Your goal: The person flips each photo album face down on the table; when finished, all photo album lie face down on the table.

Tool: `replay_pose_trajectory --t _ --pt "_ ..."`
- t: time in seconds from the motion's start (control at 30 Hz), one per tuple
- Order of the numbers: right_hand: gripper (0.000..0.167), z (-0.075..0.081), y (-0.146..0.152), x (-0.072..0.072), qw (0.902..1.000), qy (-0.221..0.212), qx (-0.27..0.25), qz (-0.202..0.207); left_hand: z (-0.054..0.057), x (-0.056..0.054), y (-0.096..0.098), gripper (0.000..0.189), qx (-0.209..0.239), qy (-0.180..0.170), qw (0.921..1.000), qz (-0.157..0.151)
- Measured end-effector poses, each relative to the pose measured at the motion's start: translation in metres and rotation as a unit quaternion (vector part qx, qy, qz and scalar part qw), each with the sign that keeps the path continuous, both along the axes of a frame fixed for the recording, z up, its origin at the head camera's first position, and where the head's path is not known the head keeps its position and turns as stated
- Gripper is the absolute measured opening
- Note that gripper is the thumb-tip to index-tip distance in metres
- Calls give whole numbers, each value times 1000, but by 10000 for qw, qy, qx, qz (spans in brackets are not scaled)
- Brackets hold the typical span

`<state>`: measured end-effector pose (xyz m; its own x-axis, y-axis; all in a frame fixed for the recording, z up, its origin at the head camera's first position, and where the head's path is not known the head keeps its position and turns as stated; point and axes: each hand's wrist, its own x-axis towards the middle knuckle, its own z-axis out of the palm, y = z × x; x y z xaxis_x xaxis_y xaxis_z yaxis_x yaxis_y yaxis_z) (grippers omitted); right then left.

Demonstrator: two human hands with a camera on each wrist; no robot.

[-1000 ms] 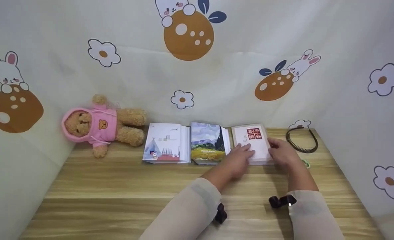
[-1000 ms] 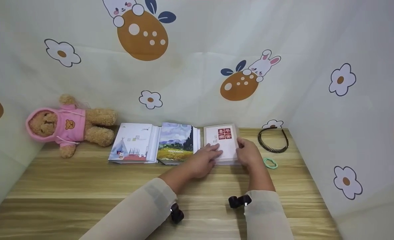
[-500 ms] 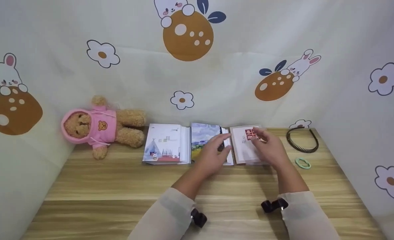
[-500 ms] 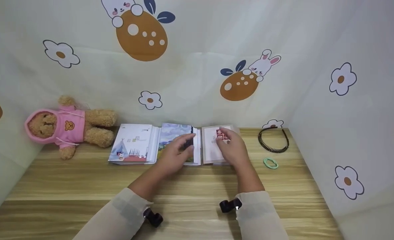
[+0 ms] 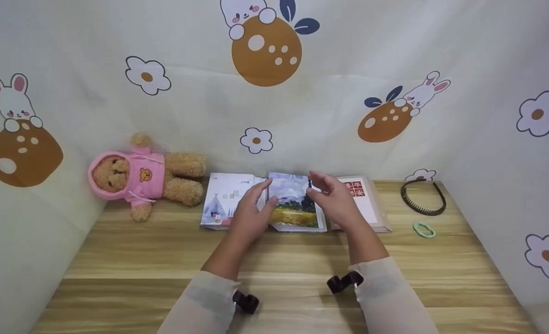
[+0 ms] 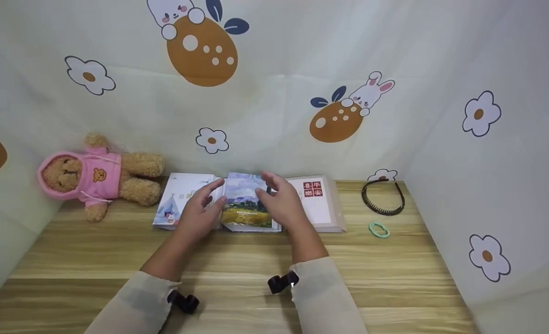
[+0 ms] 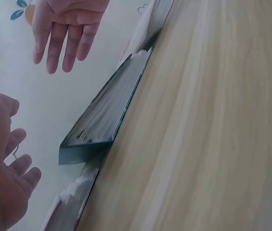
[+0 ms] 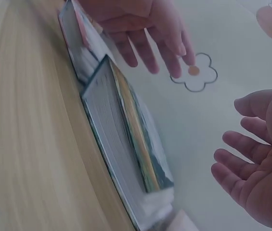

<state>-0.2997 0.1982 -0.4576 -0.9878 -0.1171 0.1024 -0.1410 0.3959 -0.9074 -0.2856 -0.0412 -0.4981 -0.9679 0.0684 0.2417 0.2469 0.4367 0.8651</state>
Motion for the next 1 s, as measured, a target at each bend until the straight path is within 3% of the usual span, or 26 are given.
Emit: replay_pose_trajectory --t 0.37,0.6,0.8,1.0 --pt "58 -14 -8 -2 9997 -234 10 -33 -17 3 -2 64 530 -496 9972 -170" --pt "64 -24 -6 -3 9966 -788 210 -120 -19 4 -2 74 802 -891 9919 -410" --pt "63 -34 -8 -3 9943 -948 486 -20 -21 5 1 85 541 -1206 9885 -741" --pt "64 -34 -12 -1 9930 -999 619 73 -20 6 -1 83 157 -1483 9870 -607"
